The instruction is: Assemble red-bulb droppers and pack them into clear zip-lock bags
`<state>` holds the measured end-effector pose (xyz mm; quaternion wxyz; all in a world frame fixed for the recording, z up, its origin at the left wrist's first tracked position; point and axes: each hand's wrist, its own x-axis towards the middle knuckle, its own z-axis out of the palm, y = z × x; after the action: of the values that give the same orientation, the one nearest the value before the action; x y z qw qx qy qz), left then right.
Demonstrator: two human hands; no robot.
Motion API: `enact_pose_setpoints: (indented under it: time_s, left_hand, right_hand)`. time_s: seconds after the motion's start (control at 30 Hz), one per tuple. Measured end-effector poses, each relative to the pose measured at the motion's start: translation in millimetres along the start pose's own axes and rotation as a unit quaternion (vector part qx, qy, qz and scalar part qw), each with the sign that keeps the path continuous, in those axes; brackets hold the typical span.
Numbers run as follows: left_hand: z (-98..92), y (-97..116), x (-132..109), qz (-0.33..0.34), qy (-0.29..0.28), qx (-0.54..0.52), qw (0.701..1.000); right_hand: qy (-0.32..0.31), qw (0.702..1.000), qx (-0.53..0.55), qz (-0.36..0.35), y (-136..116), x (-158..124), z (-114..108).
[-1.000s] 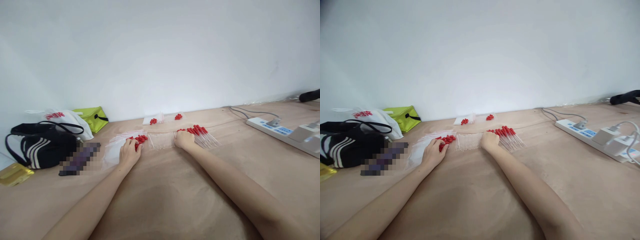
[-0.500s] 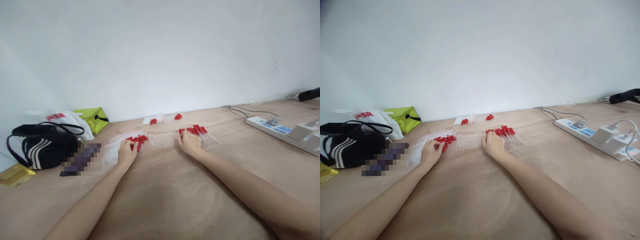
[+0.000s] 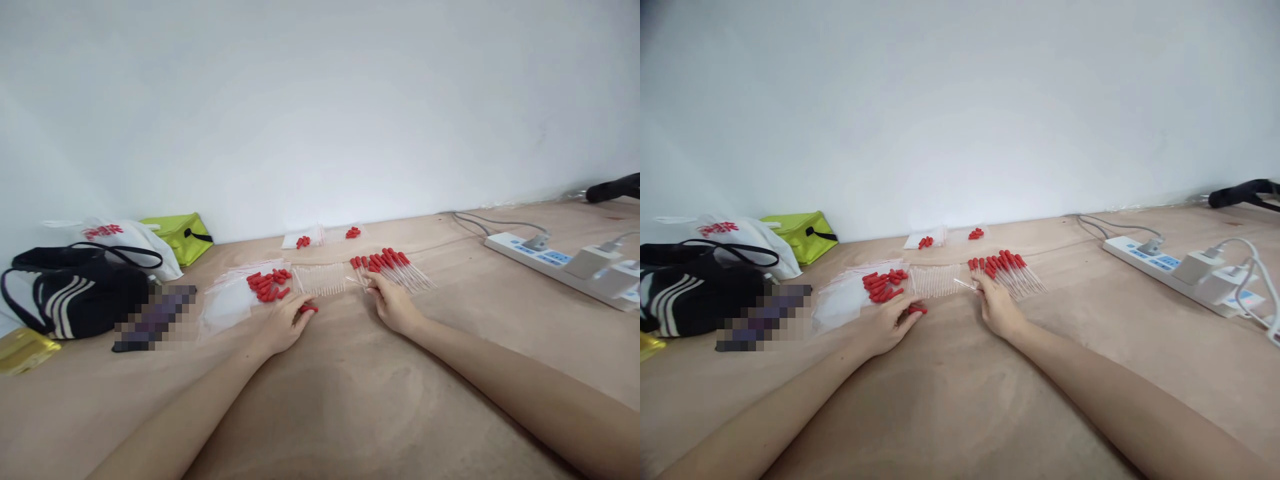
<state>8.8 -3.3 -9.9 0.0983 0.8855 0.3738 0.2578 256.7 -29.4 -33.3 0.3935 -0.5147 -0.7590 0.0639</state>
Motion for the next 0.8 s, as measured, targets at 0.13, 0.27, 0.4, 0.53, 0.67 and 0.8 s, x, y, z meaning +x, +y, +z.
enact_pose_setpoints:
  time_s: [0.13,0.27,0.4,0.53,0.67,0.8]
  left_hand:
    - [0.0,0.5,3.3,-0.013,0.008,0.016,1.0]
    - [4.4,7.9,5.4,-0.038,0.035,-0.011,0.999]
    - [11.8,16.4,6.4,-0.05,0.031,-0.082,0.995]
    - [14.8,20.0,7.5,-0.038,0.025,-0.108,0.993]
    - [14.2,21.2,7.8,-0.048,0.027,-0.108,0.993]
    - [15.6,21.6,7.3,-0.053,0.022,-0.143,0.988]
  right_hand:
    - [-0.051,0.996,-0.043,-0.056,-6.4,0.2,3.9]
    - [-0.065,0.994,-0.051,-0.073,-13.0,0.6,4.3]
    - [-0.075,0.993,-0.04,-0.076,-17.0,0.8,4.2]
    - [-0.083,0.992,-0.036,-0.09,-18.3,0.2,5.7]
    - [-0.087,0.99,-0.038,-0.104,-19.4,0.5,7.3]
    - [-0.088,0.99,-0.026,-0.108,-20.1,1.2,7.3]
